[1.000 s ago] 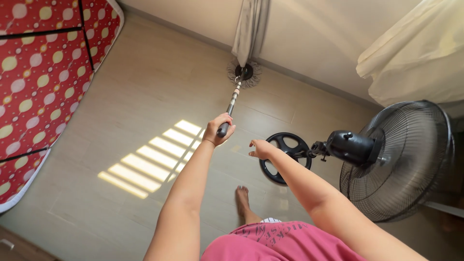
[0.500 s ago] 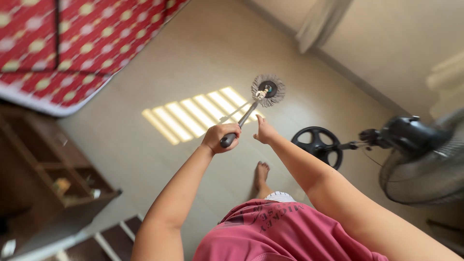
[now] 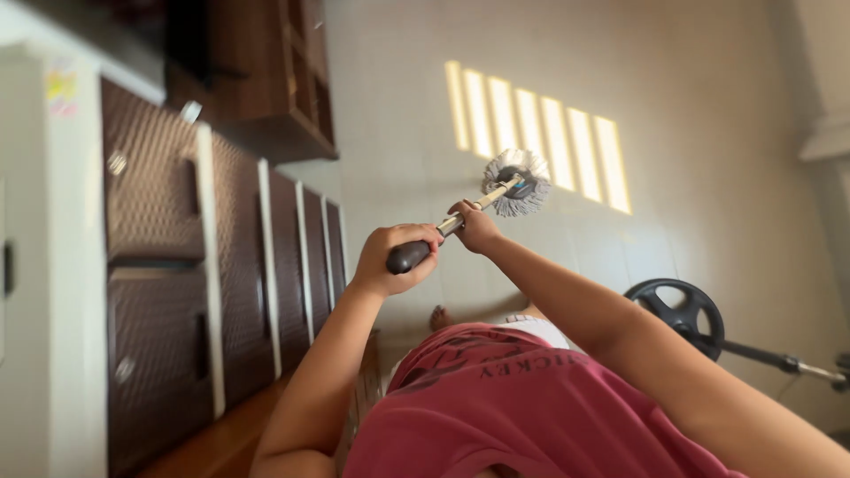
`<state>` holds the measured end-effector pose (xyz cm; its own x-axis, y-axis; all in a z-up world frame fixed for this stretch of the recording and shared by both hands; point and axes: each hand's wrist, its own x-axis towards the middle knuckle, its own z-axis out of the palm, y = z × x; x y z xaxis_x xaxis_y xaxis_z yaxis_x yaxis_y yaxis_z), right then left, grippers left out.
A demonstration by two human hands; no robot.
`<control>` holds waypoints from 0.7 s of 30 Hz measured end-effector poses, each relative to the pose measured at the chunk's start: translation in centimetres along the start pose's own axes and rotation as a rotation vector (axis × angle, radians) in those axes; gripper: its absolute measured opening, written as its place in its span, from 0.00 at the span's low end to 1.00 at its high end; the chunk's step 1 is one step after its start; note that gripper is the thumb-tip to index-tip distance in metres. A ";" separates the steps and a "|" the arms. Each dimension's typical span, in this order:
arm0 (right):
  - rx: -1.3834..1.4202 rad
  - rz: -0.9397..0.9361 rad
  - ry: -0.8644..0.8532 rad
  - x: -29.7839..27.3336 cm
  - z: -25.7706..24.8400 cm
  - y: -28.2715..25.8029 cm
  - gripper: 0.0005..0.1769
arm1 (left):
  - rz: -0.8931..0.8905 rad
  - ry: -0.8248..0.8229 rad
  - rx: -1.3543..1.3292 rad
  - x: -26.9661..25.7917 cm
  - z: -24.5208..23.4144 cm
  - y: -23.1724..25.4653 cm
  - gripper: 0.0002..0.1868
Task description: The person mops the floor using a spin mop, moving through a hallway and into a bedroom. They clean around furniture and a standing fan, covering multiple floor areas.
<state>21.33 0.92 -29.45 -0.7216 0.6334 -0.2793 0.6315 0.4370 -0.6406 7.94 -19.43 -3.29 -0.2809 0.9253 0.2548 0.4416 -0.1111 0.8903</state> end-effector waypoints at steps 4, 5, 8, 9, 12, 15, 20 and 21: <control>0.080 -0.189 -0.124 -0.5 4.5 -9.5 0.23 | -0.077 0.246 0.025 -6.3 -5.3 1.6 0.08; 0.081 -0.206 -0.191 -0.6 5.5 -11.6 0.24 | -0.073 0.316 0.046 -7.5 -6.5 2.0 0.08; 0.083 -0.264 -0.324 -1.7 8.0 -17.3 0.25 | -0.104 0.456 0.144 -10.8 -9.0 2.9 0.08; 0.092 -0.292 -0.362 -1.9 8.5 -19.1 0.26 | -0.121 0.504 0.214 -11.6 -9.7 3.1 0.08; 0.053 -0.337 -0.464 -3.0 8.5 -23.6 0.31 | -0.117 0.595 0.237 -12.0 -11.4 5.2 0.08; -0.007 -0.407 -0.516 -1.5 9.9 -25.5 0.31 | -0.110 0.655 0.299 -11.8 -12.3 5.7 0.09; -0.059 -0.661 -0.487 3.7 12.7 -22.9 0.19 | 0.087 0.727 0.118 -9.7 -10.3 1.8 0.12; -0.027 -0.794 -0.434 5.9 14.8 -20.7 0.16 | 0.147 0.752 -0.021 -8.8 -9.3 1.0 0.14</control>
<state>-0.22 -13.81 -28.41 -0.9880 -0.1543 -0.0111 -0.0949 0.6611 -0.7443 2.92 -31.09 -1.10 -0.7279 0.4058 0.5527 0.5051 -0.2278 0.8324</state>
